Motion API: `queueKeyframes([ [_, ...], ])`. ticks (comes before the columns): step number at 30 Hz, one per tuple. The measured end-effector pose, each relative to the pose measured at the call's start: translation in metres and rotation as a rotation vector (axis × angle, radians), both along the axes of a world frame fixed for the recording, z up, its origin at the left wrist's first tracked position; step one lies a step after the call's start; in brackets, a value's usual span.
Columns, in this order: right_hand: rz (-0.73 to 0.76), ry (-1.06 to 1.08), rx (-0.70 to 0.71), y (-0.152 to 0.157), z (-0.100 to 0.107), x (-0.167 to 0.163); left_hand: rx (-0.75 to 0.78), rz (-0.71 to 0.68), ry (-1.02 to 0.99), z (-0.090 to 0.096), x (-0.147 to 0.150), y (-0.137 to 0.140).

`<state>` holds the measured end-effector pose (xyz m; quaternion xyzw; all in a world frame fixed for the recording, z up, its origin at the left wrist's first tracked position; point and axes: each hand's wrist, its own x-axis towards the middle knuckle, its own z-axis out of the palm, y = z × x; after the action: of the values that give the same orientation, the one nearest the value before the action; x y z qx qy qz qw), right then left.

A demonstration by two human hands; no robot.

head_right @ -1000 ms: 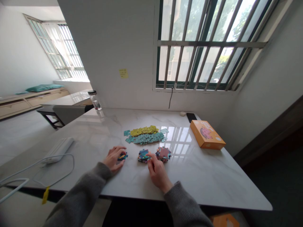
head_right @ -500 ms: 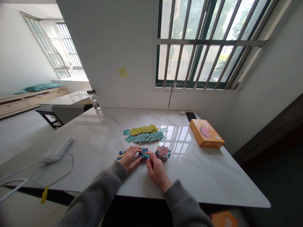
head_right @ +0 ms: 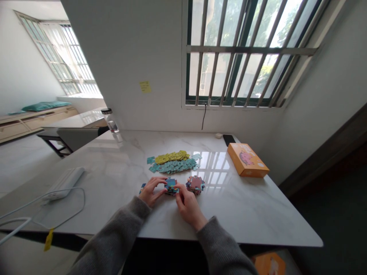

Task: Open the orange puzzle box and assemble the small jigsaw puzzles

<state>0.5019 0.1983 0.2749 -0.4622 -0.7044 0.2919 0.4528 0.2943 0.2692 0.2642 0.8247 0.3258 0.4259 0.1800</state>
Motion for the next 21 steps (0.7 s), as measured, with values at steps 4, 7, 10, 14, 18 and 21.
queueKeyframes([
  [4, -0.036, 0.157, -0.038, 0.002, -0.002, 0.000, -0.172, -0.119, -0.138, 0.007, -0.001, -0.008],
  [7, 0.020, 0.389, -0.161, 0.003, -0.001, -0.002, -0.253, -0.230, -0.195, 0.011, 0.000, -0.013],
  [10, 0.140, 0.495, -0.298, 0.004, 0.002, -0.002, -0.191, -0.296, -0.130, 0.012, 0.004, -0.015],
  [14, 0.118, 0.495, -0.302, 0.006, 0.001, -0.003, 0.082, -0.143, -0.079, 0.015, 0.008, -0.020],
  [18, 0.031, 0.486, -0.256, 0.006, -0.002, -0.004, 0.217, -0.022, -0.005, 0.019, 0.008, -0.026],
  [21, 0.035, 0.465, -0.302, 0.005, 0.001, -0.005, 0.289, -0.017, 0.076, 0.018, 0.009, -0.028],
])
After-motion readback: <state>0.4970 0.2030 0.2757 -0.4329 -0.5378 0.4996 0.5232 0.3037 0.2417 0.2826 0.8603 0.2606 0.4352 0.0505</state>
